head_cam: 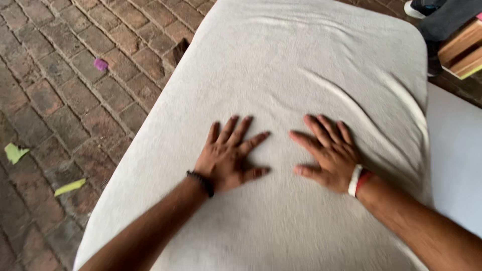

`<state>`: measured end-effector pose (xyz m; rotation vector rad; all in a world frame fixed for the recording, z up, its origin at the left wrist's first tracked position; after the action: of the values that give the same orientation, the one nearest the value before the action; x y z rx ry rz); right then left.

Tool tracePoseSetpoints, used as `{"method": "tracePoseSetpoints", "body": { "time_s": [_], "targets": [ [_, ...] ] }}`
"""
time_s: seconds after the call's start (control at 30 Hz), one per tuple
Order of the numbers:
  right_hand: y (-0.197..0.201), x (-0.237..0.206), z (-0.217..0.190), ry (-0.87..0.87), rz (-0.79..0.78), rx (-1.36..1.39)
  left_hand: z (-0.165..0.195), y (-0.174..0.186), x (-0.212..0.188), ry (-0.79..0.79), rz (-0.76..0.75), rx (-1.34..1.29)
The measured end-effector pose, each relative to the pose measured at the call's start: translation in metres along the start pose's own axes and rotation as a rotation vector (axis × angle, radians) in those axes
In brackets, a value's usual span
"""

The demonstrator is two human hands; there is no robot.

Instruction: The person picks up a white foam board and places it on the floor. Then they drape a beige fabric cover over a cushioned furniture piece, smoothing and tucking the edges to fit snugly.

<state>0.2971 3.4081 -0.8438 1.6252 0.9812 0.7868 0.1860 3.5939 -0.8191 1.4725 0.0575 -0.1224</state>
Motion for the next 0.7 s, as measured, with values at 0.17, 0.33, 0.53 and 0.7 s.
{"method": "tracePoseSetpoints", "body": {
  "time_s": [0.17,0.33,0.53,0.7],
  "targets": [
    [-0.007,-0.006,-0.001,-0.067,-0.085,-0.006,0.005,0.007,-0.023,0.074,-0.052,0.031],
    [-0.017,0.0,-0.004,-0.105,-0.1,-0.015,0.006,0.002,-0.031,0.104,0.005,0.099],
    [-0.006,-0.054,-0.052,-0.362,-0.106,0.085,0.083,-0.008,-0.093,0.354,0.055,0.163],
    [-0.021,-0.176,-0.147,-0.211,0.021,0.093,0.176,-0.027,-0.201,0.254,0.071,0.056]
  ]
}}
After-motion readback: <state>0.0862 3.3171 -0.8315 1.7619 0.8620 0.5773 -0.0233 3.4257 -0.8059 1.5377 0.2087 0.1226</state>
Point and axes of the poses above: each hand's wrist, its own x-axis towards the middle knuckle, its own y-axis out of the back of the hand, z = x × y, the point moved 8 cm from there along x, towards the middle knuckle, and after that the axes turned 11 degrees about x, right-handed, at the moved point
